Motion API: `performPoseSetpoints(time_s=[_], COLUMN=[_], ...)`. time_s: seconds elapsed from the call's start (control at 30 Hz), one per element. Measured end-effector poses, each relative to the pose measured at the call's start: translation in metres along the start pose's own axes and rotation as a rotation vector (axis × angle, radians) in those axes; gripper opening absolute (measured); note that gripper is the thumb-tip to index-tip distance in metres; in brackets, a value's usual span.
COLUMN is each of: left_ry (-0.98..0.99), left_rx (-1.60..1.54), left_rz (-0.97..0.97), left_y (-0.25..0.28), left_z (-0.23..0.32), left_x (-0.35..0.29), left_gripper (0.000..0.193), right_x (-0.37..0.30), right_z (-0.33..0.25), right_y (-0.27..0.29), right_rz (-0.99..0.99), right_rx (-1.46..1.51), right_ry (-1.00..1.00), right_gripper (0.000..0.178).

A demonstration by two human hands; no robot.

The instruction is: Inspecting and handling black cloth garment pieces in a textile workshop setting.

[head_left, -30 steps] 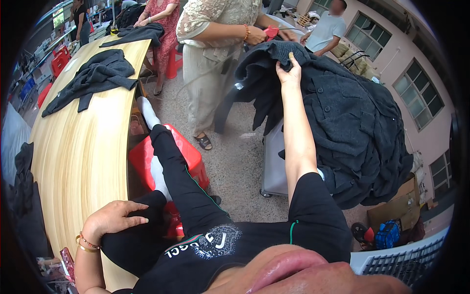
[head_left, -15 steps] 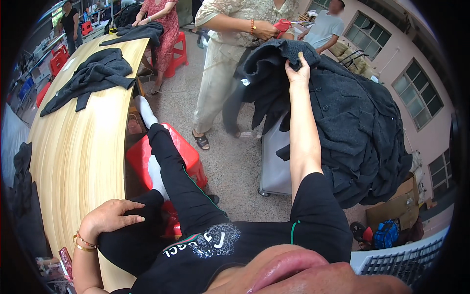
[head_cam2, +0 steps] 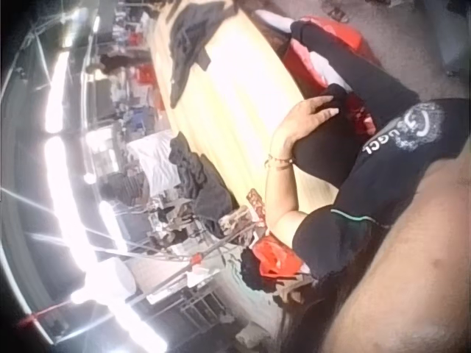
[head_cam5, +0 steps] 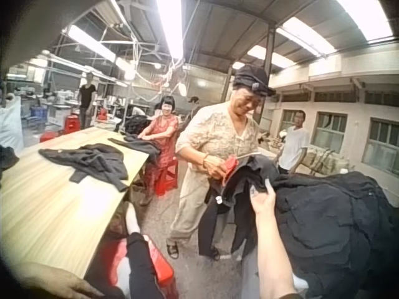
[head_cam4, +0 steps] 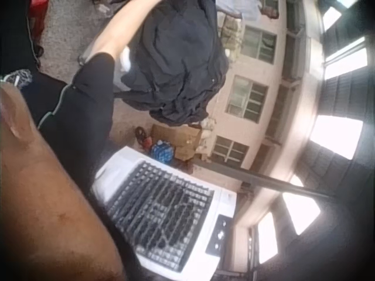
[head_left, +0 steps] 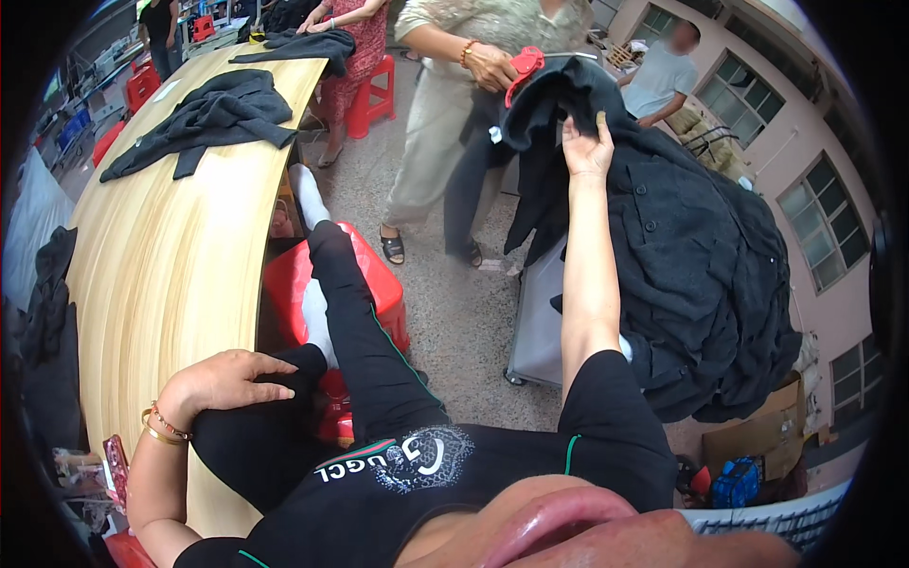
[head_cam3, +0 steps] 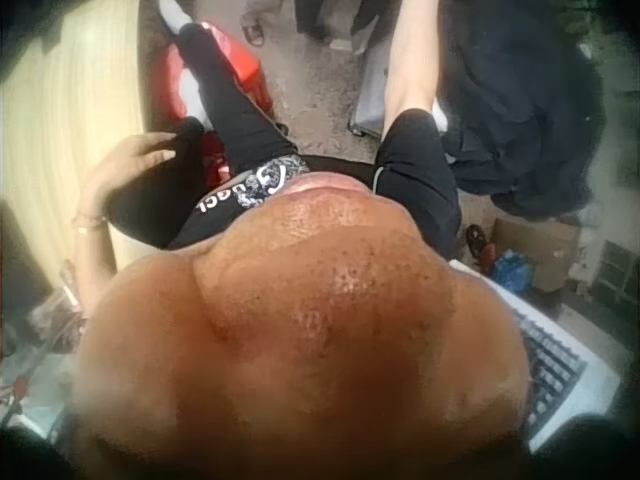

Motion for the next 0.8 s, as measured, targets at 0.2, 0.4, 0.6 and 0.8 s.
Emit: performPoseSetpoints(time_s=[0.2,0.4,0.6,0.8], left_ry=[-0.166,-0.577,-1.230,-1.375], left_rx=[-0.043,0.262,0.185,0.150], left_rz=[0.192,0.800,1.310,1.258], left_y=[0.016,0.097,0.120,0.092], left_z=[0.007,0.086,0.194,0.146], left_x=[-0.008,-0.009,-0.024,-0.037], left_gripper=[0.041,0.029,0.027,0.026], right_x=[-0.057,-0.184,-0.257,-0.311], right_z=[0.069,0.189,0.288,0.329], right_y=[0.039,0.105,0.135,0.099], right_rz=[0.050,0.238,0.264,-0.260], right_rx=[0.049,0.107,-0.468,-0.945], right_ry=[-0.207,-0.539,-0.674,-0.761], right_gripper=[0.023,0.028,0.041,0.046])
Point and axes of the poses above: each hand's wrist, its own x-axis towards the middle knuckle, its own y-axis out of the back of the hand, z = x × y, the point moved 1 cm from there along x, towards the middle knuckle, and after that the axes turned 1 degree about y, right-handed, at the moved point
